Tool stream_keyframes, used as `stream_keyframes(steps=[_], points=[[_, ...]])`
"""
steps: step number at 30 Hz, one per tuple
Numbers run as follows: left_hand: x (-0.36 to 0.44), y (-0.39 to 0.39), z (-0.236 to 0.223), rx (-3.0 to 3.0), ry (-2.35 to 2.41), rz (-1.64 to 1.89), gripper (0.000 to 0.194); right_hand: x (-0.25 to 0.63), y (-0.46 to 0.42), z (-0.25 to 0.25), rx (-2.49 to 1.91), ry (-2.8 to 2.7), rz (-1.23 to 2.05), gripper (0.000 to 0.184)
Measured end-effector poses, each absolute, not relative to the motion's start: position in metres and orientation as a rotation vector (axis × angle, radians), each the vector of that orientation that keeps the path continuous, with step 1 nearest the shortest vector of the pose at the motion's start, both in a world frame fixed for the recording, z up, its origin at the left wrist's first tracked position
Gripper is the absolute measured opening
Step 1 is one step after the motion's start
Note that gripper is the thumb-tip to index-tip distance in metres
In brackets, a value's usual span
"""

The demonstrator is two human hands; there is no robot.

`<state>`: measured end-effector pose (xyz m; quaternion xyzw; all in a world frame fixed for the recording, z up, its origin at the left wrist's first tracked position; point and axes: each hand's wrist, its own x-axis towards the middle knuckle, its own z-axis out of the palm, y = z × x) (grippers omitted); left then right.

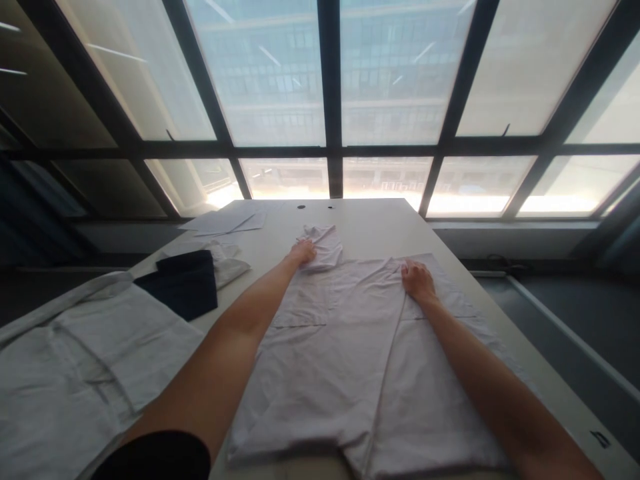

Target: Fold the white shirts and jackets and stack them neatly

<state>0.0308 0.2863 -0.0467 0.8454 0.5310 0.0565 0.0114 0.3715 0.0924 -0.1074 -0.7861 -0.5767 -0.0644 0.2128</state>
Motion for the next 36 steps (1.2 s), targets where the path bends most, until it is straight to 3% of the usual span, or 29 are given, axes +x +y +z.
stream_keyframes(steps=[9,15,17,26,32,36], points=[[0.042,0.243,0.006,2.704,1.734,0.454,0.035,0.374,0.093,-0.109,-2.147,-1.603,-0.193,0.041],[0.073,0.151,0.056,2.811,1.407,0.881,0.03,0.366,0.088,-0.1,-1.971,-1.544,-0.261,0.04],[0.085,0.116,0.058,2.765,1.217,0.947,0.031,0.356,0.084,-0.092,-1.863,-1.449,-0.104,0.039],[0.138,0.028,-0.011,2.182,0.556,1.026,0.053,0.302,0.007,-0.058,-1.191,-0.908,1.365,0.04],[0.139,-0.007,-0.032,2.031,0.218,0.739,0.074,0.31,-0.04,-0.027,-1.118,-0.819,1.55,0.044],[0.118,-0.022,-0.027,2.094,0.095,0.601,0.061,0.325,-0.047,-0.023,-1.195,-0.878,1.445,0.033]])
